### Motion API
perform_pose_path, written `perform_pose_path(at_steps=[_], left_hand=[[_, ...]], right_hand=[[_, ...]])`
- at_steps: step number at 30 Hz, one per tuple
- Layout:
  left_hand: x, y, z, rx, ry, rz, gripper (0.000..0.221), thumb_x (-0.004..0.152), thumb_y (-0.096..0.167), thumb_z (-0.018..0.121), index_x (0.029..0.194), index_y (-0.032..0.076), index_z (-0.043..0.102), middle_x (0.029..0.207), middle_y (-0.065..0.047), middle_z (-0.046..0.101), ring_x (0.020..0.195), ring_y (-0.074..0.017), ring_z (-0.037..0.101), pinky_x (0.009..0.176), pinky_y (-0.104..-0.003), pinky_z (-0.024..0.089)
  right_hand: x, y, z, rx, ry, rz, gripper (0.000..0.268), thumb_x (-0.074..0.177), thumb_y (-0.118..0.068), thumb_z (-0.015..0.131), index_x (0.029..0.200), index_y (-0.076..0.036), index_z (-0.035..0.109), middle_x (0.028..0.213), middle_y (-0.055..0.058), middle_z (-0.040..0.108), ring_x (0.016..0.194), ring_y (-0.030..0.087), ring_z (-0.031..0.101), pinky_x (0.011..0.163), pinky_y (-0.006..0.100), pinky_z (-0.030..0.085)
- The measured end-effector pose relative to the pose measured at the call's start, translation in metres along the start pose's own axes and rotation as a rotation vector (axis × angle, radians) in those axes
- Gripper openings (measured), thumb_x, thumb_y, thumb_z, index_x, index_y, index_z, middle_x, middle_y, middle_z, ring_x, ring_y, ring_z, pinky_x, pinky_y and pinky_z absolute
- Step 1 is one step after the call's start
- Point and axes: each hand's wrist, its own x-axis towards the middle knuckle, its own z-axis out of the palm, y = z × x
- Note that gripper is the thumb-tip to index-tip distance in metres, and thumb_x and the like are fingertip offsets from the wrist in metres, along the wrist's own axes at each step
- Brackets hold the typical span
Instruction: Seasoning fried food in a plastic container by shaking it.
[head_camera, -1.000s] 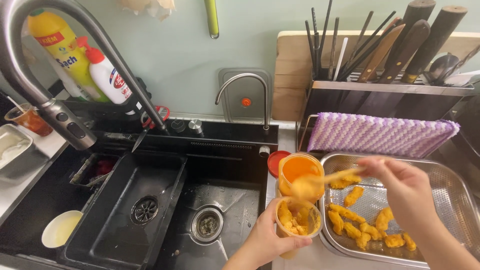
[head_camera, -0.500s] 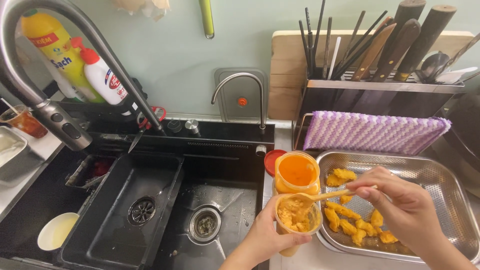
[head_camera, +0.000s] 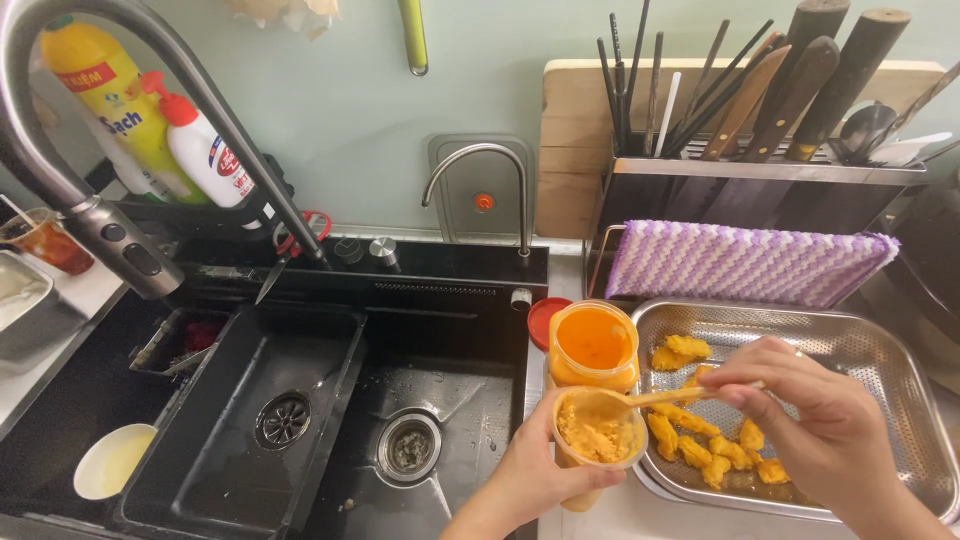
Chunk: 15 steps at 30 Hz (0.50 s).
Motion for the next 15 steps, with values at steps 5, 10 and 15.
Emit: perform_pose_path(at_steps=[5,10,15], left_hand=[[-0.001,0.001,0.001,-0.026,-0.014,0.012,0.069,0.059,0.024,0.074,0.118,0.007,0.045,0.109,-0.008,0.059,0.101,-0.0168,0.060,0.088,-0.029,0.049],[0.000,-0.001,0.001,0.010,0.016,-0.019,0.068,0.057,0.021,0.075,0.117,0.009,0.046,0.110,-0.006,0.060,0.102,-0.0155,0.060,0.090,-0.028,0.048],[-0.001,0.000,0.004,-0.003,0.006,-0.019,0.070,0.055,0.018,0.076,0.118,0.010,0.046,0.111,-0.005,0.060,0.105,-0.0160,0.060,0.090,-0.029,0.049]], right_hand=[[0.000,-0.009,-0.001,-0.167,-0.026,-0.133,0.013,0.061,-0.012,0.069,0.073,-0.011,0.074,0.069,-0.005,0.073,0.066,0.010,0.060,0.059,0.023,0.050],[-0.003,-0.017,-0.009,-0.187,-0.052,-0.170,0.007,0.061,-0.018,0.069,0.067,-0.016,0.073,0.063,-0.007,0.074,0.064,0.009,0.062,0.072,0.028,0.046],[0.011,-0.011,-0.005,-0.131,0.103,-0.177,0.009,0.072,-0.015,0.062,0.077,-0.011,0.069,0.076,-0.001,0.072,0.065,0.010,0.059,0.069,0.024,0.047]])
